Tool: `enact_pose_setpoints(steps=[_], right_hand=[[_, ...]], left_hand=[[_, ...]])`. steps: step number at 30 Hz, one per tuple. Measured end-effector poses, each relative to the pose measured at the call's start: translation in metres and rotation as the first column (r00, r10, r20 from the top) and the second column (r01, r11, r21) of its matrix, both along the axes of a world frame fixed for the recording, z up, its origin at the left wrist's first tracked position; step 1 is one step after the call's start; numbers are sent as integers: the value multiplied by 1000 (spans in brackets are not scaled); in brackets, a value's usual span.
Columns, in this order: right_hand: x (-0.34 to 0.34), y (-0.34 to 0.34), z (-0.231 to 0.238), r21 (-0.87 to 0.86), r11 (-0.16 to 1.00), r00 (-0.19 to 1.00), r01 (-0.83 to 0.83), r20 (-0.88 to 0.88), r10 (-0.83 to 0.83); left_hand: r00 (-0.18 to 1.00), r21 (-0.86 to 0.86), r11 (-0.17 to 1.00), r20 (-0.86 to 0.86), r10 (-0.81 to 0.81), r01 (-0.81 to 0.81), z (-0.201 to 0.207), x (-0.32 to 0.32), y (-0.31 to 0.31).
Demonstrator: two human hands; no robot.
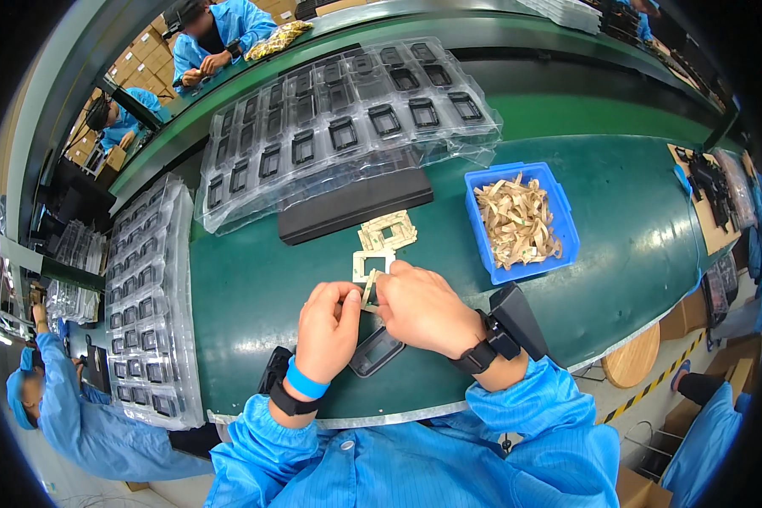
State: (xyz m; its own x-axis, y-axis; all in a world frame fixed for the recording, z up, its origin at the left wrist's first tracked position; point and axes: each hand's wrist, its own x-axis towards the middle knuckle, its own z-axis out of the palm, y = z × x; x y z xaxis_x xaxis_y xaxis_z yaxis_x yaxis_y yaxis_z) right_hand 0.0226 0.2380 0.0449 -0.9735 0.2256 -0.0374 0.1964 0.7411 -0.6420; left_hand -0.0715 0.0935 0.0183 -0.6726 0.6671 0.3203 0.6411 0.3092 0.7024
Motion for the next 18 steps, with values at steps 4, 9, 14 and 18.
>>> enact_pose_setpoints(steps=[4,9,14,18], right_hand=[[8,0,11,40,999,996,-19,-91,22],[19,-8,17,-30,999,974,12,-226,-18],[27,-13,15,-27,999,952,-22,-307,12],[28,-14,15,27,999,960,-26,-280,33]], left_hand=[[921,-28,994,380,-90,109,20,2,-9],[883,25,993,454,-114,115,25,11,-18],[914,38,995,395,-95,87,28,21,-20],[920,48,994,377,-110,99,33,23,-20]])
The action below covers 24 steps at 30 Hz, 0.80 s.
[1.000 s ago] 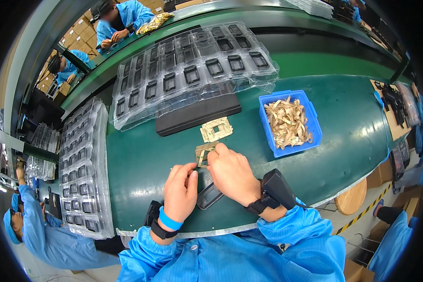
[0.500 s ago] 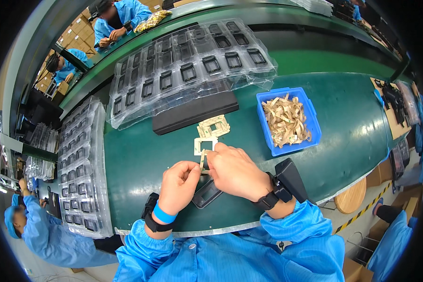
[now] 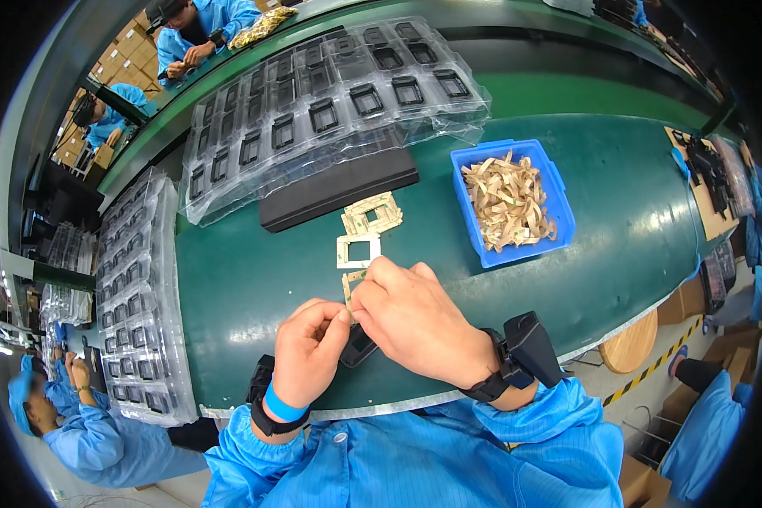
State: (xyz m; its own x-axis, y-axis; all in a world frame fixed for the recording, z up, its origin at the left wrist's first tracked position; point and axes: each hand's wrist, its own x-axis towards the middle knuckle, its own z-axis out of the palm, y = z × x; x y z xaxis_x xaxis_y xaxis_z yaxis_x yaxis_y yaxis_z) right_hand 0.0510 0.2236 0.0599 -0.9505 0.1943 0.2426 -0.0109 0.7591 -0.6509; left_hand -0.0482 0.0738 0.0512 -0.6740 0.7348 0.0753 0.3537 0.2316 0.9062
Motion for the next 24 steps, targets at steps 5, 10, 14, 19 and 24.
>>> enact_pose_setpoints(steps=[5,10,14,19,24], right_hand=[[1,-2,-3,106,994,995,-21,-98,32],[2,-4,-6,135,991,989,-19,-140,38],[7,-1,-3,123,992,967,-29,-247,59],[25,34,14,-61,985,898,162,-406,-173],[36,92,18,-198,792,737,578,-291,-610]], left_hand=[[996,-47,998,-78,-36,32,4,2,-3],[999,-41,998,-9,-49,48,5,2,-4],[975,48,998,218,28,-40,-4,4,-3],[948,23,999,315,33,-42,-1,-2,-8],[981,-8,1000,192,28,-27,5,-2,-10]])
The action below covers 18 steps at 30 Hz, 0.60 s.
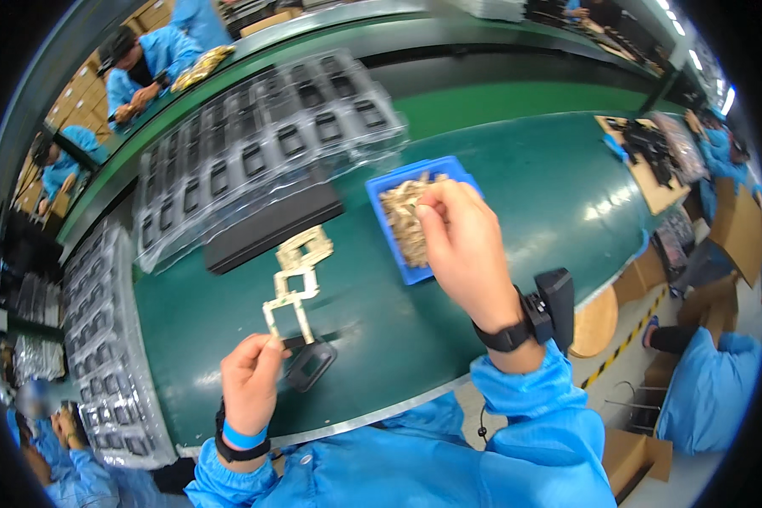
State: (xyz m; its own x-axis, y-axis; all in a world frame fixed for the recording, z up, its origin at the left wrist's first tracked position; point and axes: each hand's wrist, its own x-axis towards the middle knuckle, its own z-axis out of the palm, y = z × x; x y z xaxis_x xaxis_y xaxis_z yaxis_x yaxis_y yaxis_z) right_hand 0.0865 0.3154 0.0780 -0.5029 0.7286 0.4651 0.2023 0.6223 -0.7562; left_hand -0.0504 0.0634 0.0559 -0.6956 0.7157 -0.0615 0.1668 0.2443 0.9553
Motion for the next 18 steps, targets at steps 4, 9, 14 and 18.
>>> enact_pose_setpoints(steps=[4,9,14,18], right_hand=[[6,21,0,-41,995,992,92,94,-88],[7,-20,18,-423,877,972,-229,-45,232],[2,-44,11,-708,577,866,-406,-98,490],[2,-48,13,-761,492,848,-422,-140,511]], left_hand=[[999,22,999,-22,-23,23,5,5,5],[985,27,994,-140,-105,110,11,10,19],[958,35,985,-241,-154,167,18,19,29],[955,31,983,-247,-166,179,19,20,29]])
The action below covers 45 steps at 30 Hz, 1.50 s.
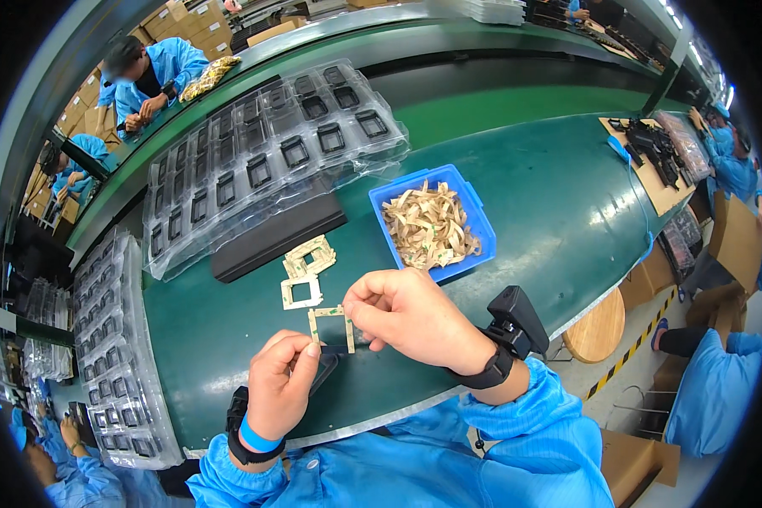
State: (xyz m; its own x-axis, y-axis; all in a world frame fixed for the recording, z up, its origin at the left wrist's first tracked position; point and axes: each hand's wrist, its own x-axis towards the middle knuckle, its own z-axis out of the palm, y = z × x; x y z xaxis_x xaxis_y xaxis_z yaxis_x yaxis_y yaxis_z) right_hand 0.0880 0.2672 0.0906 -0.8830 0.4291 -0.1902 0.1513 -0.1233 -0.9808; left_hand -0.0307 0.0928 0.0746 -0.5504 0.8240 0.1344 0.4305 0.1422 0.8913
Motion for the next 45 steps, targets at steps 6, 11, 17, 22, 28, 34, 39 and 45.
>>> enact_pose_setpoints(steps=[6,11,17,22,28,34,39,45], right_hand=[[0,-17,-11,708,652,960,272,-251,-127],[5,-31,-16,837,421,931,349,-360,-56],[10,-30,-23,873,300,917,385,-399,-16],[16,-27,-24,869,303,916,391,-399,-39],[20,-22,-26,689,542,874,481,-428,-231],[40,0,-17,539,611,815,579,-381,-437],[62,21,-12,369,561,672,741,-389,-630],[73,21,-7,352,537,642,766,-414,-645]], left_hand=[[991,50,992,68,115,-119,1,5,11],[926,70,997,378,-12,-16,6,7,23],[919,53,998,395,-3,-19,3,8,31],[919,50,999,395,-8,-13,4,11,39],[946,102,994,318,-69,38,4,16,52],[957,99,993,273,-95,71,0,13,66],[973,16,999,228,-40,37,-5,8,97],[980,-65,997,198,-27,41,-12,3,128]])
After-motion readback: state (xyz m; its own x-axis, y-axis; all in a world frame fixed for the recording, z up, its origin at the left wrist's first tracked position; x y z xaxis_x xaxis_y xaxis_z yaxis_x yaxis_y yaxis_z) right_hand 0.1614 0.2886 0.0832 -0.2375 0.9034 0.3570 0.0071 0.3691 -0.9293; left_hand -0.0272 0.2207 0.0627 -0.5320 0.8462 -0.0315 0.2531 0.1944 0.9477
